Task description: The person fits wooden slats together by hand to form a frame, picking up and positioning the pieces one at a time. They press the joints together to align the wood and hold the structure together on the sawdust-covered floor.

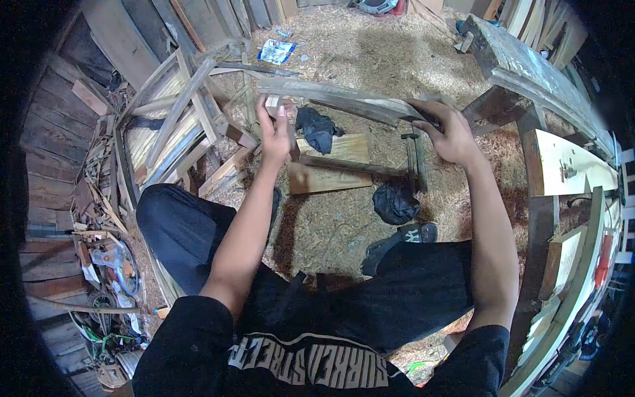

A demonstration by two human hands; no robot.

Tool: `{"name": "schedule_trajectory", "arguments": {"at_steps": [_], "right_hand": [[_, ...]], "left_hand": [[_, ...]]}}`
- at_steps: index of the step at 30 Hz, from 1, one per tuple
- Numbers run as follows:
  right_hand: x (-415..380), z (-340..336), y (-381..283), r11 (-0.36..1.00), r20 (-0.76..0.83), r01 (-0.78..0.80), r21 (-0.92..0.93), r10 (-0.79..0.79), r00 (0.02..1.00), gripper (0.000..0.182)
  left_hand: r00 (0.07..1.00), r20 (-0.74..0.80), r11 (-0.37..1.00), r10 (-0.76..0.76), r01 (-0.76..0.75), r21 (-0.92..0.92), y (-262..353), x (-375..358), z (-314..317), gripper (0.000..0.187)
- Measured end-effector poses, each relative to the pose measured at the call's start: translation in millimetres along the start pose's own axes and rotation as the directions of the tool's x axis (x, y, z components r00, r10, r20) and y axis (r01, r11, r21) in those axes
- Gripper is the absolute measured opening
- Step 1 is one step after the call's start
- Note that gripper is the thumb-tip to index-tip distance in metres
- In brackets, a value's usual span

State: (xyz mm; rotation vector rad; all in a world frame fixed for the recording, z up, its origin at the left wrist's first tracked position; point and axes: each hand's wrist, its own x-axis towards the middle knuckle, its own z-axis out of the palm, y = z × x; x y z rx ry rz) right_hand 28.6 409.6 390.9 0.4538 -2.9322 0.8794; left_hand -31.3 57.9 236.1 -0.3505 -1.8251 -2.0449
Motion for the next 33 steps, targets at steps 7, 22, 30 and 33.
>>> {"name": "schedule_trajectory", "arguments": {"at_steps": [7, 22, 30, 33], "right_hand": [[-0.2, -3.0, 1.3, 0.999, -0.003, 0.036, -0.010, -0.036, 0.999, 0.045], [2.1, -8.6, 0.2, 0.993, -0.014, 0.034, -0.110, -0.036, 0.999, 0.045], [0.6, -10.0, 6.5, 0.984, -0.033, 0.059, -0.168, -0.065, 0.997, 0.046], [2.9, -9.7, 12.1, 0.992, 0.010, 0.049, -0.118, -0.048, 0.999, 0.047]], "left_hand": [[0.995, -0.047, 0.996, 0.087, -0.087, 0.010, 8.8, 6.6, 3.9, 0.050], [0.989, -0.072, 0.985, 0.131, -0.122, 0.125, 27.7, 17.2, 1.0, 0.065], [0.997, -0.044, 0.993, 0.062, -0.057, 0.100, 17.3, 18.6, -2.6, 0.059], [1.000, -0.030, 0.997, 0.007, -0.004, 0.082, 18.5, 18.5, -3.0, 0.060]]}}
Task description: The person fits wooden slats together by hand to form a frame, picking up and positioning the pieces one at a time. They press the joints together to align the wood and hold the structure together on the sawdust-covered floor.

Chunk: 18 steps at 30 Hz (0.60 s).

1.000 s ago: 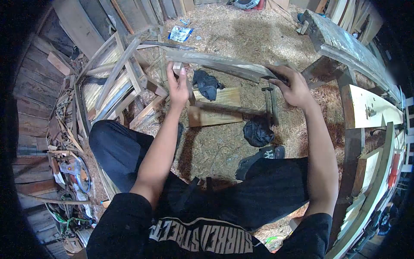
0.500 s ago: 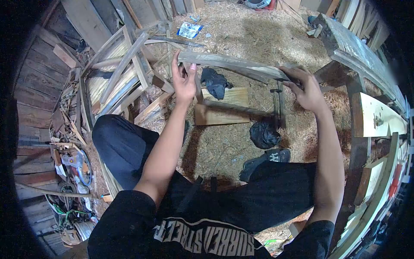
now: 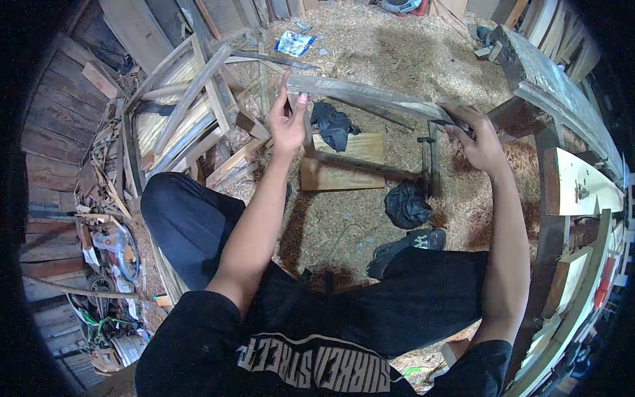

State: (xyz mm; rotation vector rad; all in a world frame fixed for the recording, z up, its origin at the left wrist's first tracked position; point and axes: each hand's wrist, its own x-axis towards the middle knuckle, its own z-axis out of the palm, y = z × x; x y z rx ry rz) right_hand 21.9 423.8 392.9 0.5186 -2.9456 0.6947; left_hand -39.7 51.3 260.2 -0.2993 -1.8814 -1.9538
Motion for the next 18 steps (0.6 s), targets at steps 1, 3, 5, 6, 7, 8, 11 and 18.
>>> {"name": "schedule_trajectory", "arguments": {"at_steps": [1, 3, 5, 6, 7, 8, 11, 18], "right_hand": [[0.1, -0.6, -2.2, 1.000, 0.021, -0.026, 0.002, 0.026, 0.999, 0.048], [0.4, -0.7, -2.8, 0.999, 0.043, -0.053, 0.004, 0.053, 0.998, 0.049], [0.2, 0.4, -0.8, 0.997, 0.046, -0.033, 0.068, 0.030, 0.998, 0.050], [-0.4, 0.6, -1.4, 0.997, 0.045, -0.034, 0.068, 0.031, 0.999, 0.050], [-1.2, 0.9, -2.6, 0.999, 0.032, -0.028, 0.043, 0.026, 0.999, 0.050], [-1.4, 0.9, -3.2, 1.000, 0.018, -0.021, 0.018, 0.021, 1.000, 0.049], [-1.4, 0.7, -0.6, 0.999, 0.028, -0.022, 0.047, 0.020, 0.999, 0.048], [-4.4, 4.3, -0.8, 1.000, -0.017, 0.021, 0.014, -0.021, 1.000, 0.047]], "left_hand": [[1.000, -0.001, 1.000, 0.001, -0.001, 0.000, 3.2, -0.1, 0.1, 0.060], [0.998, 0.022, 0.998, -0.054, 0.055, -0.033, 7.5, -1.2, 0.7, 0.061], [0.999, 0.011, 0.999, -0.040, 0.040, -0.017, 6.3, -0.2, 1.7, 0.061], [1.000, -0.001, 1.000, -0.027, 0.027, -0.001, 4.8, -0.2, 2.0, 0.061], [1.000, -0.001, 1.000, -0.027, 0.027, -0.001, 3.4, -0.7, 2.0, 0.061], [1.000, -0.004, 1.000, -0.030, 0.030, -0.001, 2.0, -0.8, 2.0, 0.060], [0.999, -0.012, 0.999, -0.050, 0.050, 0.007, 2.8, -1.2, 2.5, 0.060], [0.998, -0.057, 0.997, -0.020, 0.025, 0.076, 2.9, -4.4, 7.6, 0.057]]}}
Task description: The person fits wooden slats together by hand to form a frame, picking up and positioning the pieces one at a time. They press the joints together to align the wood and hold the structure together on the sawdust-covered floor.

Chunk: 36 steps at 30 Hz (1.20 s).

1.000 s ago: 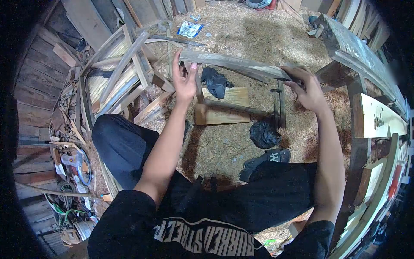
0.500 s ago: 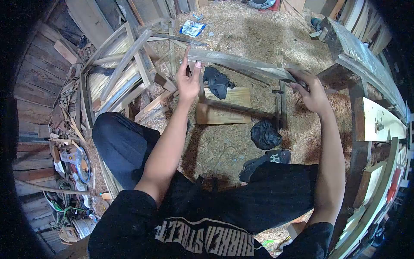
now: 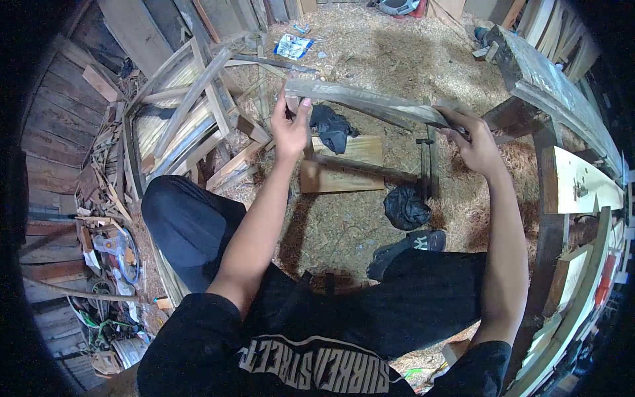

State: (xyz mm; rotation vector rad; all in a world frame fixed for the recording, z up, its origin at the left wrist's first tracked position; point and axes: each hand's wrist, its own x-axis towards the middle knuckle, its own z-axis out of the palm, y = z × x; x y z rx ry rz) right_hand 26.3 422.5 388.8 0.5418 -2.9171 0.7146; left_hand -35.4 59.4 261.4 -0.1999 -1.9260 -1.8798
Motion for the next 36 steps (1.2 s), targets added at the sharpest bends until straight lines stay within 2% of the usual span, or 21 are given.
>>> {"name": "schedule_trajectory", "arguments": {"at_steps": [2, 4, 6, 10, 12, 14, 15, 16, 18, 19, 22, 23, 24, 26, 27, 30, 31, 32, 34, 35, 36], "right_hand": [[1.9, -1.1, -3.0, 0.994, 0.059, -0.086, 0.071, 0.082, 0.995, 0.049], [0.2, 1.3, -1.0, 0.994, 0.049, -0.094, 0.047, 0.092, 0.995, 0.048], [-0.4, 1.7, -1.9, 0.994, 0.037, -0.102, 0.025, 0.101, 0.994, 0.048], [0.5, 3.8, -0.2, 0.992, 0.064, -0.109, 0.070, 0.105, 0.992, 0.046], [-1.2, 13.4, 9.1, 0.992, 0.051, -0.109, 0.067, 0.106, 0.993, 0.046], [-4.5, 26.9, 18.8, 0.994, -0.040, -0.111, 0.024, 0.111, 0.993, 0.045], [-5.5, 31.8, 15.1, 0.985, -0.055, -0.144, 0.099, 0.150, 0.987, 0.043], [-6.9, 39.4, 19.9, 0.983, -0.059, -0.153, 0.098, 0.159, 0.986, 0.043], [-8.9, 58.0, 34.5, 0.969, -0.071, -0.190, 0.160, 0.203, 0.976, 0.042], [-10.3, 63.3, 35.1, 0.954, -0.061, -0.213, 0.213, 0.231, 0.971, 0.041], [-14.8, 102.7, 76.2, 0.961, -0.091, -0.214, 0.172, 0.232, 0.968, 0.041], [-14.6, 115.7, 87.4, 0.948, -0.063, -0.216, 0.233, 0.236, 0.970, 0.040], [-15.4, 132.4, 97.3, 0.947, -0.064, -0.222, 0.233, 0.242, 0.968, 0.040], [-13.8, 161.3, 112.6, 0.896, 0.040, -0.423, 0.139, 0.421, 0.906, 0.039], [-14.9, 165.5, 100.8, 0.886, 0.019, -0.417, 0.203, 0.422, 0.906, 0.040], [-22.0, 222.7, 137.4, 0.916, -0.012, -0.379, 0.131, 0.384, 0.923, 0.045], [-23.1, 234.8, 141.6, 0.912, -0.001, -0.388, 0.134, 0.391, 0.920, 0.045], [-25.0, 247.6, 144.8, 0.907, -0.003, -0.408, 0.101, 0.410, 0.912, 0.045], [-28.8, 268.4, 150.1, 0.894, -0.013, -0.447, 0.032, 0.448, 0.894, 0.047], [-30.9, 276.7, 152.7, 0.891, -0.006, -0.452, 0.032, 0.452, 0.892, 0.047], [-33.7, 284.7, 154.2, 0.875, 0.032, -0.477, 0.082, 0.476, 0.879, 0.045]], "left_hand": [[0.999, -0.007, 0.999, -0.038, 0.038, 0.013, -1.0, -2.0, 0.3, 0.056], [0.997, -0.013, 0.997, -0.075, 0.076, 0.027, -1.9, -2.8, 0.5, 0.056], [0.999, -0.037, 0.990, 0.007, -0.001, 0.142, -4.0, -1.8, 0.4, 0.044], [0.999, 0.000, 0.993, 0.050, -0.049, 0.111, -12.8, -1.9, -0.6, 0.053], [0.999, 0.036, 1.000, 0.026, -0.026, -0.015, -19.8, -2.5, 0.2, 0.055], [0.998, 0.050, 1.000, 0.029, -0.029, 0.001, -39.3, -8.9, -0.3, 0.056], [0.998, 0.061, 0.999, 0.031, -0.033, 0.024, -52.2, -13.4, -2.0, 0.057], [0.997, 0.070, 0.999, 0.030, -0.032, 0.019, -66.4, -19.3, -3.2, 0.057], [0.998, 0.047, 0.973, -0.033, 0.021, 0.229, -88.6, -32.6, -5.9, 0.047], [0.970, 0.130, 0.944, -0.205, 0.160, 0.288, -87.8, -35.1, -12.4, 0.057], [0.951, 0.151, 0.942, -0.271, 0.230, 0.243, -99.5, -44.1, -12.0, 0.056], [0.948, 0.136, 0.936, -0.289, 0.250, 0.248, -108.8, -48.6, -13.0, 0.053], [0.946, 0.143, 0.936, -0.290, 0.250, 0.248, -121.7, -53.2, -17.7, 0.053], [0.911, 0.193, 0.865, -0.364, 0.254, 0.432, -146.5, -60.6, -26.2, 0.050], [0.926, 0.128, 0.867, -0.355, 0.274, 0.416, -149.2, -60.6, -23.2, 0.046], [0.897, 0.202, 0.841, -0.393, 0.263, 0.473, -164.9, -42.2, -23.6, 0.044], [0.910, 0.196, 0.880, -0.366, 0.270, 0.391, -180.2, -38.3, -22.8, 0.044], [0.903, 0.198, 0.874, -0.380, 0.281, 0.396, -193.9, -37.2, -25.5, 0.044], [0.903, 0.251, 0.843, -0.349, 0.184, 0.506, -193.6, -26.1, -24.0, 0.046], [0.865, 0.246, 0.797, -0.438, 0.246, 0.551, -194.3, -19.3, -21.6, 0.049], [0.861, 0.245, 0.794, -0.445, 0.252, 0.553, -204.3, -15.0, -20.8, 0.049]]}}
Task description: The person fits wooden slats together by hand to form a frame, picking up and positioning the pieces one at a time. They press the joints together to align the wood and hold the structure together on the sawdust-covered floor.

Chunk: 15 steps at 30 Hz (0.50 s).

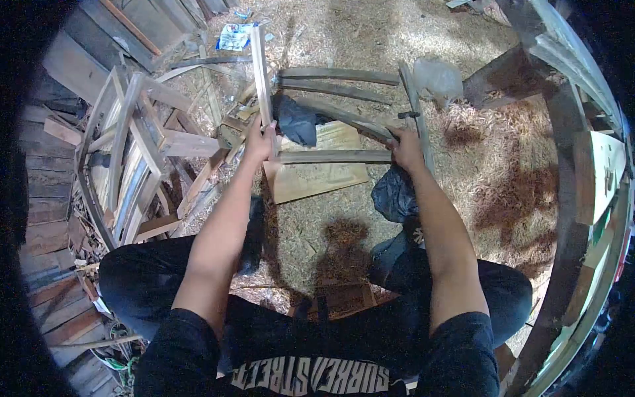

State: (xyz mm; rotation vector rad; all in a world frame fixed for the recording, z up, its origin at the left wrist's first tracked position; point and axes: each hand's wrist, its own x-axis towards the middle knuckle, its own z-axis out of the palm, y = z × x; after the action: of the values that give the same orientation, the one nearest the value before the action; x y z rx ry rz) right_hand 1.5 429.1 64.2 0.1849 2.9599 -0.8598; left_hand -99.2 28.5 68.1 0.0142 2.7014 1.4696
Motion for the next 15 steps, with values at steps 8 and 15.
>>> {"name": "schedule_trajectory", "arguments": {"at_steps": [8, 15], "right_hand": [[-19.7, 11.2, -33.9, 0.885, -0.145, 0.319, -0.339, -0.384, 0.912, 0.042], [-46.6, 42.0, -36.6, 0.847, 0.076, 0.376, -0.375, -0.376, 0.924, 0.043]], "left_hand": [[0.980, 0.176, 0.990, -0.095, 0.075, 0.117, -14.2, 41.7, 11.9, 0.058], [0.969, 0.153, 0.980, -0.195, 0.187, 0.063, -20.4, 41.2, 19.8, 0.055]]}}
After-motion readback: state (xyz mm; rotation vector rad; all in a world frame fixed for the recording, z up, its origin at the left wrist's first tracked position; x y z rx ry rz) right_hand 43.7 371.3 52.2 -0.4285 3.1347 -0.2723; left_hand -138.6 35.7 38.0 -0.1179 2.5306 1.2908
